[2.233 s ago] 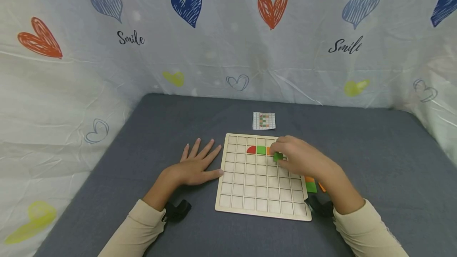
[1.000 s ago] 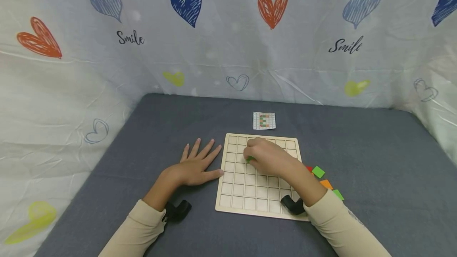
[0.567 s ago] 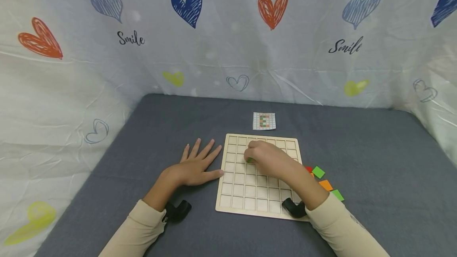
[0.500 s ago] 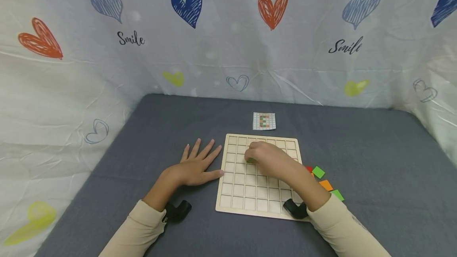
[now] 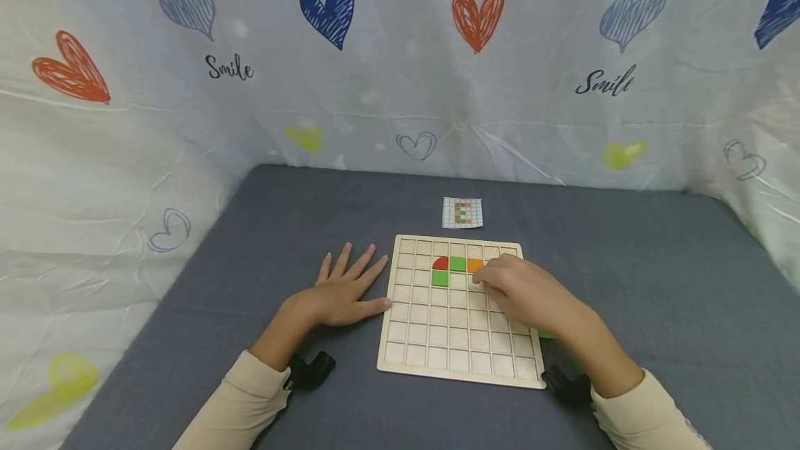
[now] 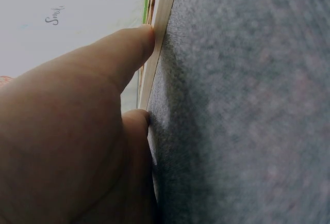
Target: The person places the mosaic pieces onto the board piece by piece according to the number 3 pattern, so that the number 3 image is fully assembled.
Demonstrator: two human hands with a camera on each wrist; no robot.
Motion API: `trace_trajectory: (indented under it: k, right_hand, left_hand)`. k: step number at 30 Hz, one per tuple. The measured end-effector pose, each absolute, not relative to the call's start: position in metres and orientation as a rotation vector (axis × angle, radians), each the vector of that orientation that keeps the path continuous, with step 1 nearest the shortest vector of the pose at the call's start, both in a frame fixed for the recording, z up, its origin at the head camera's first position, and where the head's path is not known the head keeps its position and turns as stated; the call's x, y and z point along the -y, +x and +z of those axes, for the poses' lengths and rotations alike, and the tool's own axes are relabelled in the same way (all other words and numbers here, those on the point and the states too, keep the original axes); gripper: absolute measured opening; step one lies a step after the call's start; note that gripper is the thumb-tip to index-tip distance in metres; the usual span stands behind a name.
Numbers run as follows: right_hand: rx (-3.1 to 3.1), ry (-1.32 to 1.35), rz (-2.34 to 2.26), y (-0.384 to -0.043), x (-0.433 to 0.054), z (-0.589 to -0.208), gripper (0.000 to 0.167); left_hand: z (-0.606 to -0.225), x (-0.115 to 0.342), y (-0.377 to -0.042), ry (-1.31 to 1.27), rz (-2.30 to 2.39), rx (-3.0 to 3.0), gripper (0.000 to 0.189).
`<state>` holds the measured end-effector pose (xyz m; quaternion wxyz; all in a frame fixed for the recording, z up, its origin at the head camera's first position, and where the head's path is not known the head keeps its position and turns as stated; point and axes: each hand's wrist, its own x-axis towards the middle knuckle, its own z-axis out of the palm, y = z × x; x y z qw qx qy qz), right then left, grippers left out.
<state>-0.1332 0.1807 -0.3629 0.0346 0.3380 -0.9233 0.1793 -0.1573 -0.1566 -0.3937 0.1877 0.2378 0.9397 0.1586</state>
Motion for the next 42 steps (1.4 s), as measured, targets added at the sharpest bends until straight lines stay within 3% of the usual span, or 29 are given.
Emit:
trace_trajectory:
  k: [13,36,42]
  right_hand:
    - [3.145,0.834,0.612,-0.119,-0.239,-0.35,0.021]
    - [3.094,0.781,0.471,-0.122,-0.246,-0.361,0.026]
    - [3.102,0.769,0.444,-0.124,-0.247,-0.361,0.018]
  left_hand:
    - [-0.393,0.155,-0.158,0.646,0.396,-2.638,0.086]
    - [-0.398,0.156,-0.16,0.648,0.406,-2.647,0.087]
    - [-0.393,0.156,-0.158,0.675,0.451,-2.635,0.087]
